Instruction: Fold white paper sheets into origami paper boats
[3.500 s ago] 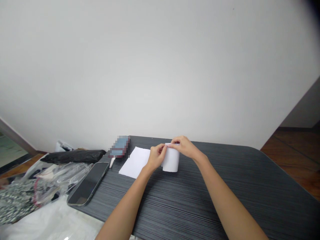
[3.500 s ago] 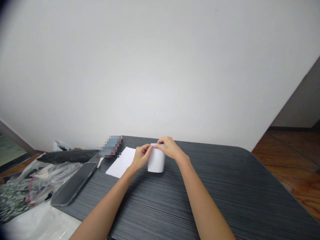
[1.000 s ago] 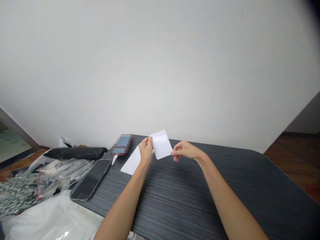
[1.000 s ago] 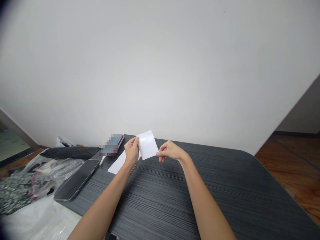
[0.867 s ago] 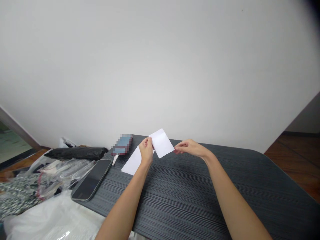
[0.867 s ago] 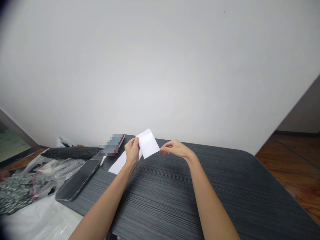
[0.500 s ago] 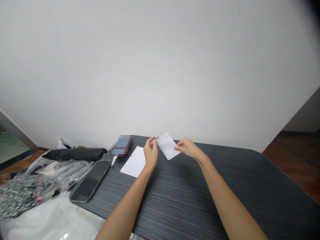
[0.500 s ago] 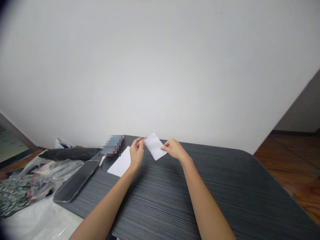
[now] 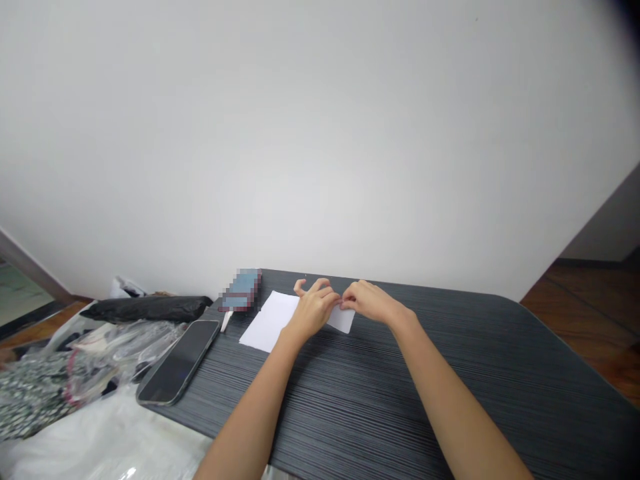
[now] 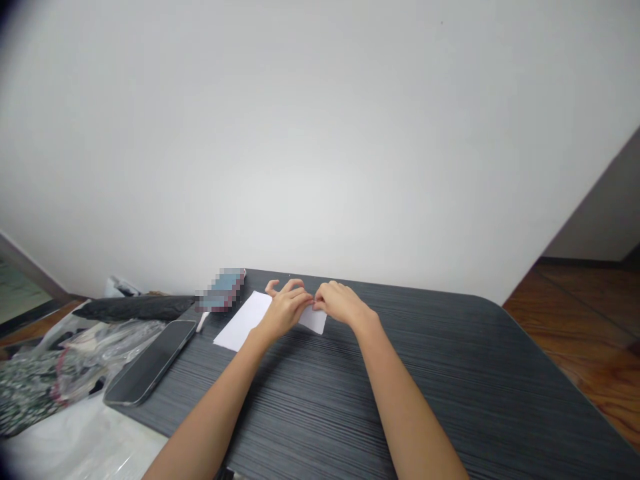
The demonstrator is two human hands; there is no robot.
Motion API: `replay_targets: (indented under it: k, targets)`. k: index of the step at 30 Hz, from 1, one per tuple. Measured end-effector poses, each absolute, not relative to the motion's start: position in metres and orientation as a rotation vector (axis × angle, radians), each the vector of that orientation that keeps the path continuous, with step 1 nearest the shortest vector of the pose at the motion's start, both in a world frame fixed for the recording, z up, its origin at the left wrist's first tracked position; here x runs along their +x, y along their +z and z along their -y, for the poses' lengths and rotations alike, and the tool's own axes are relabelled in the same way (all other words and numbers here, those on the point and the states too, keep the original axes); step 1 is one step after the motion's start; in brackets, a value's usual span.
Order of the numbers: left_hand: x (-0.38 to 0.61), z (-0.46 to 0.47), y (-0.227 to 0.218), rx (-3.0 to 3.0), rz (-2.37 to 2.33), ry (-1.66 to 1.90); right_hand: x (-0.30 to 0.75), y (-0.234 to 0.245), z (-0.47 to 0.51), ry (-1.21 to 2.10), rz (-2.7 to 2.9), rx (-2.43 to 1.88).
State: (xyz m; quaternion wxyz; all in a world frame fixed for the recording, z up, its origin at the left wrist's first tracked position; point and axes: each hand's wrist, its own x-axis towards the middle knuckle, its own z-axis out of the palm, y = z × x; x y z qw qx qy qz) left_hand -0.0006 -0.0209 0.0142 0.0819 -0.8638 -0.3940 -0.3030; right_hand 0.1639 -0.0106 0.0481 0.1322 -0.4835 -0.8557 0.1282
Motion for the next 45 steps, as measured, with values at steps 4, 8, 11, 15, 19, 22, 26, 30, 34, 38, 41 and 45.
replay_targets:
  k: [4, 8, 11, 15, 19, 22, 26, 30, 34, 38, 41, 45]
  targets:
    - [-0.009, 0.015, 0.016, -2.543, 1.271, -1.007, 0.175, 0.051, 0.007, 0.533, 2.464, -1.334]
    - [-0.015, 0.009, 0.012, -2.465, 1.382, -1.131, 0.184, 0.052, 0.004, 0.678, 2.419, -1.288]
    - [-0.021, 0.005, 0.01, -2.346, 1.483, -1.218, 0.191, 0.05, 0.002, 0.74, 2.391, -1.306]
    - [-0.026, 0.008, 0.017, -2.078, 1.594, -1.426, 0.197, 0.047, 0.001, 0.709, 2.367, -1.43]
    - [-0.015, 0.02, 0.026, -2.578, 1.249, -1.2, 0.187, 0.051, 0.006, 0.682, 2.44, -1.376]
    - [-0.004, 0.023, 0.023, -2.881, 1.119, -1.018, 0.178, 0.057, 0.012, 0.639, 2.447, -1.293]
    - [0.0, 0.017, 0.011, -2.827, 1.313, -1.464, 0.187, 0.062, 0.01, 0.631, 2.259, -1.248]
    - [0.004, 0.013, 0.005, -2.564, 1.553, -2.072, 0.204, 0.061, 0.003, 0.79, 1.85, -1.166]
    - [0.01, 0.013, 0.006, -2.394, 1.65, -2.485, 0.195, 0.048, -0.001, 1.278, 1.743, -1.025]
    - [0.01, 0.016, 0.008, -2.434, 1.737, -2.592, 0.175, 0.032, -0.003, 1.377, 1.659, -0.926]
    - [0.009, 0.016, 0.01, -2.563, 1.78, -2.59, 0.172, 0.026, -0.005, 1.328, 1.633, -0.894]
    - [0.009, 0.013, 0.011, -2.549, 1.757, -2.712, 0.176, 0.029, -0.002, 1.343, 1.646, -0.824]
